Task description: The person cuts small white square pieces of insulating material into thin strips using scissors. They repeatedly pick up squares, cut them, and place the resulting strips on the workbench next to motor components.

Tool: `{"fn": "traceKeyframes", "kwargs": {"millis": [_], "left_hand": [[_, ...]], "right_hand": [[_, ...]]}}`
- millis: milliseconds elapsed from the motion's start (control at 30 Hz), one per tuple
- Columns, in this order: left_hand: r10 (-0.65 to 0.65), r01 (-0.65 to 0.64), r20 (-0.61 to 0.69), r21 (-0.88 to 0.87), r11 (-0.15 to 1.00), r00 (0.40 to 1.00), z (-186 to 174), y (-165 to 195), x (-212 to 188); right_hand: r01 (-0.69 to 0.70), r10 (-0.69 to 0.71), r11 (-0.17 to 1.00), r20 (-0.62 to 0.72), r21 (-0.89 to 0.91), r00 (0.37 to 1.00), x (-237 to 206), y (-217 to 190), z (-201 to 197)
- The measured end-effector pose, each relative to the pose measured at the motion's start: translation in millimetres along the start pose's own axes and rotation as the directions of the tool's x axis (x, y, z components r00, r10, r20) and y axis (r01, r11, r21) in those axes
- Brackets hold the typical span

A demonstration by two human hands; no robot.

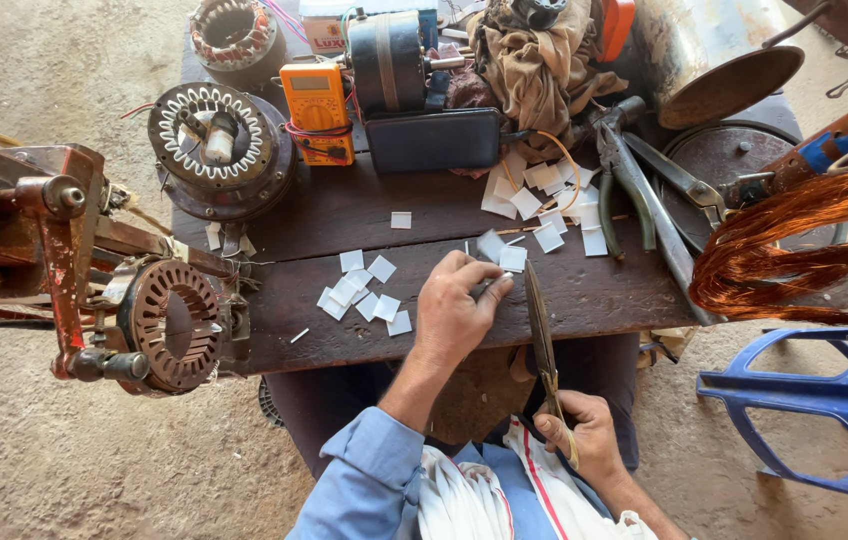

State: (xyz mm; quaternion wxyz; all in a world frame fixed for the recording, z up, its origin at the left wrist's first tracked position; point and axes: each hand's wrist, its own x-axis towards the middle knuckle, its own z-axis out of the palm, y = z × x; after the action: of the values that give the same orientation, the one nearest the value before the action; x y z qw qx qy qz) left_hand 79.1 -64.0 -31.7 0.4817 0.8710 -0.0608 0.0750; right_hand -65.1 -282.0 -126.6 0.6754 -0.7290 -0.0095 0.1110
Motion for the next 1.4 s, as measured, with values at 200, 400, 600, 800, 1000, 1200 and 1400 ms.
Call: {"fn": "traceKeyframes", "kwargs": {"millis": [200,400,600,800,1000,1200,1400], "left_hand": [[-0.280,0.318,0.152,-0.389,0.864,0.948,-11,1,6],[-0.299,0.335,0.154,-0.393,0.856,0.942,-16,-4,5],[-0.149,0.148,0.016,-0.235,0.961,0.989,-14,-6,-1],[-0.285,0.293,0.075,-0.352,0.889,0.956,-14,-5,1],[-0.287,0.266,0.022,-0.448,0.854,0.958,-14,-5,0],[-0.303,0.272,0.013,-0.477,0.836,0.953,-15,-4,-1],[-0.404,0.387,0.136,-0.659,0.645,0.905,-24,-6,-6]], "right_hand": [[0.022,-0.023,1.000,0.034,0.003,0.999,1,1,3],[-0.002,0.001,1.000,0.048,0.028,0.999,-1,8,4],[-0.017,0.015,0.999,0.050,0.030,0.999,-2,8,4],[0.003,-0.003,1.000,0.078,-0.001,0.997,0,8,3],[-0.116,0.093,0.988,0.202,0.105,0.975,-5,13,5],[-0.261,0.211,0.941,0.230,0.214,0.950,-7,15,9],[-0.151,0.125,0.983,0.220,0.104,0.967,-2,4,10]]}}
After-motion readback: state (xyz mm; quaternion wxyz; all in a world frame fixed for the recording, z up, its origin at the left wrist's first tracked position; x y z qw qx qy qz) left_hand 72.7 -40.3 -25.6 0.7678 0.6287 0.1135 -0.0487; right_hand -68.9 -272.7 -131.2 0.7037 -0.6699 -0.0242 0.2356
